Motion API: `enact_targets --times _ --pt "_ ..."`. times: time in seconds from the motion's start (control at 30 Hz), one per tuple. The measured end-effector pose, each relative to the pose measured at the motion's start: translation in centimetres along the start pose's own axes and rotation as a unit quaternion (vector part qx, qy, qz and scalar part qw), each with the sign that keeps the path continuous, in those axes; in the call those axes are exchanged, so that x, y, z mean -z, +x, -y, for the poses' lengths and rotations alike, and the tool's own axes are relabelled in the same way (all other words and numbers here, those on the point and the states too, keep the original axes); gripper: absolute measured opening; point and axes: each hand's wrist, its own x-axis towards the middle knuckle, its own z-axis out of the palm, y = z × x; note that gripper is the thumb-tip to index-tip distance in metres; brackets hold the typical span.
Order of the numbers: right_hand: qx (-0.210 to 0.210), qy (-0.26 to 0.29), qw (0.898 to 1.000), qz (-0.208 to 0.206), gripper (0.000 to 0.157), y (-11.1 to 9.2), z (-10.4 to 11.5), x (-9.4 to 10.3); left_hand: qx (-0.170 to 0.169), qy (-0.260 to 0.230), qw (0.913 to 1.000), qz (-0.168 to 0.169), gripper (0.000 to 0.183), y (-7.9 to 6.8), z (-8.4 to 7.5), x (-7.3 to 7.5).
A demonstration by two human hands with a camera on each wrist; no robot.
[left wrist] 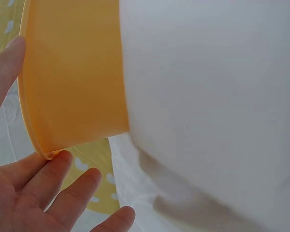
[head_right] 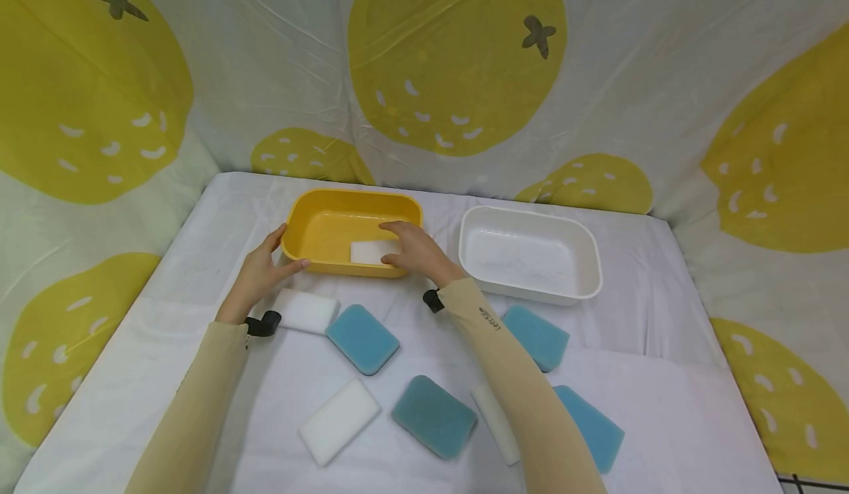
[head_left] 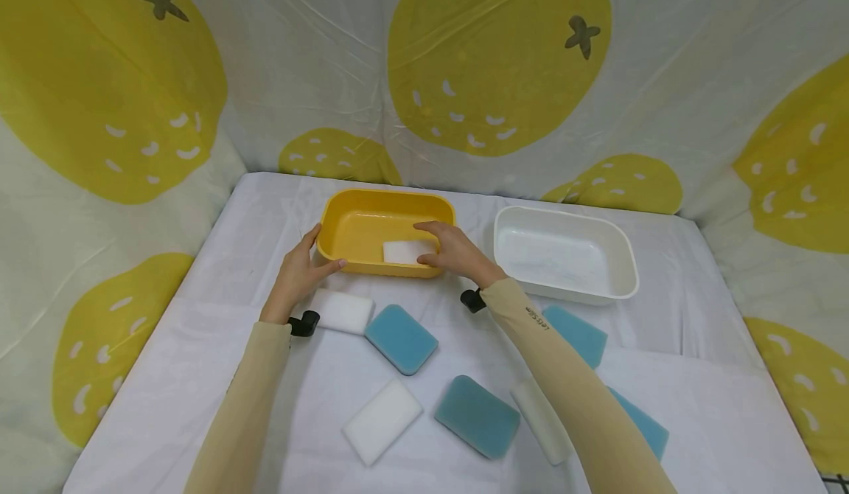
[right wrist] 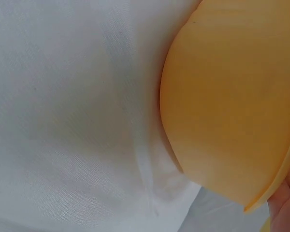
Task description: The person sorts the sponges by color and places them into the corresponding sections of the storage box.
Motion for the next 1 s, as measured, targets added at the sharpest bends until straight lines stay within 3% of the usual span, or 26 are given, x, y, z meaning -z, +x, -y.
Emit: enact_targets --times 0.17,0.53,0.83,1.0 --pt "-0.008 0.037 0.999 -0.026 0.062 -0.6 -0.1 0.3 0.000 0.001 1.0000 0.001 0.098 0.0 0.0 0.0" --pt "0.015 0.102 0.990 -0.095 0.058 -2.9 0.3 1.6 0.005 0.003 1.0000 0.002 0.098 -0.1 -0.1 -0.1" --pt "0.091 0.113 0.976 -0.162 0.057 -5.3 0.9 2.8 0.004 0.003 1.0000 0.001 0.098 -0.2 -0.1 -0.1" --pt "0.107 0.106 0.972 -0.183 0.057 -6.6 1.1 3.3 0.004 0.004 1.0000 0.001 0.098 -0.1 0.0 -0.1"
